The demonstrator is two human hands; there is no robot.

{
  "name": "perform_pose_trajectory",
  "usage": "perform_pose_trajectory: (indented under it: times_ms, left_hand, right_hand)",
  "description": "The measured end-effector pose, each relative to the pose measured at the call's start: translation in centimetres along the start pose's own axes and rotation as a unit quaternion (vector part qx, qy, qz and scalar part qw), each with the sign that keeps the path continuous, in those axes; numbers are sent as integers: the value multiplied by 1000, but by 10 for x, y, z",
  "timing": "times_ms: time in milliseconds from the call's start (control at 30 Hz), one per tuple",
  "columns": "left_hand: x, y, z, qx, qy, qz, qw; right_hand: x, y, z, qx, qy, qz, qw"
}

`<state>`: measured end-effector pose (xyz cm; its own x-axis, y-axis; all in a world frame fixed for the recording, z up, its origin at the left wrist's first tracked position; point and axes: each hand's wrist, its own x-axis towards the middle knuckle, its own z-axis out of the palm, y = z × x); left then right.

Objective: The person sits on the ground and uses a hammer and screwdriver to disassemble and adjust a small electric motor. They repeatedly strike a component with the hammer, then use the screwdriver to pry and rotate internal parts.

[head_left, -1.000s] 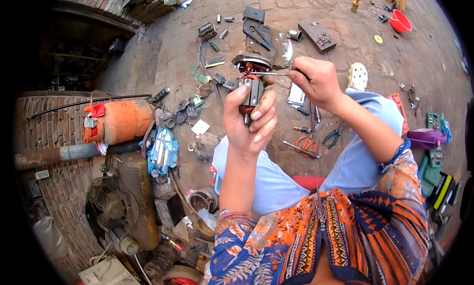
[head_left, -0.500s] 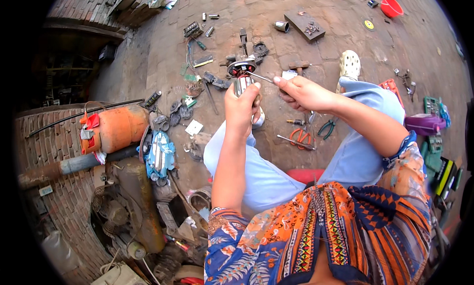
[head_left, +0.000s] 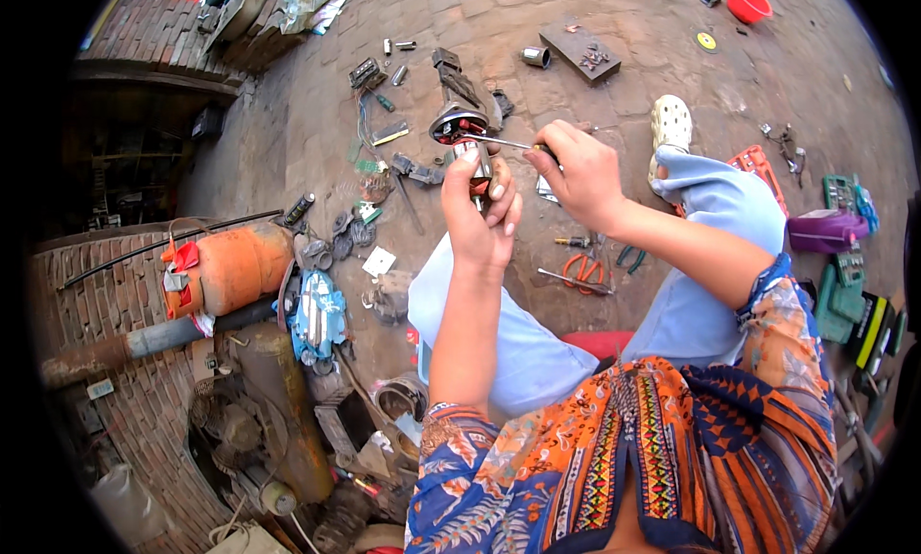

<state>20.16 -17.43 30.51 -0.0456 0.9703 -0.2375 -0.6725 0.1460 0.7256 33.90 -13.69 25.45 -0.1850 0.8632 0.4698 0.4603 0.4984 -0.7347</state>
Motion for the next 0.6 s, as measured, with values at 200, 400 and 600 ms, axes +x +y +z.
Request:
perform_pose_trajectory:
  times_ms: [200, 400, 600]
  left_hand:
    - [2, -2, 8, -48, -61, -6, 997]
    - [4, 7, 4, 49, -105, 5, 993]
    - [-8, 27, 5, 50, -101, -79, 990]
  right_hand:
    - [-3, 5, 7, 41, 22, 16, 999]
    - [17, 13, -18, 1, 61, -92, 994]
    - [40, 21, -47, -139, 112, -259, 949]
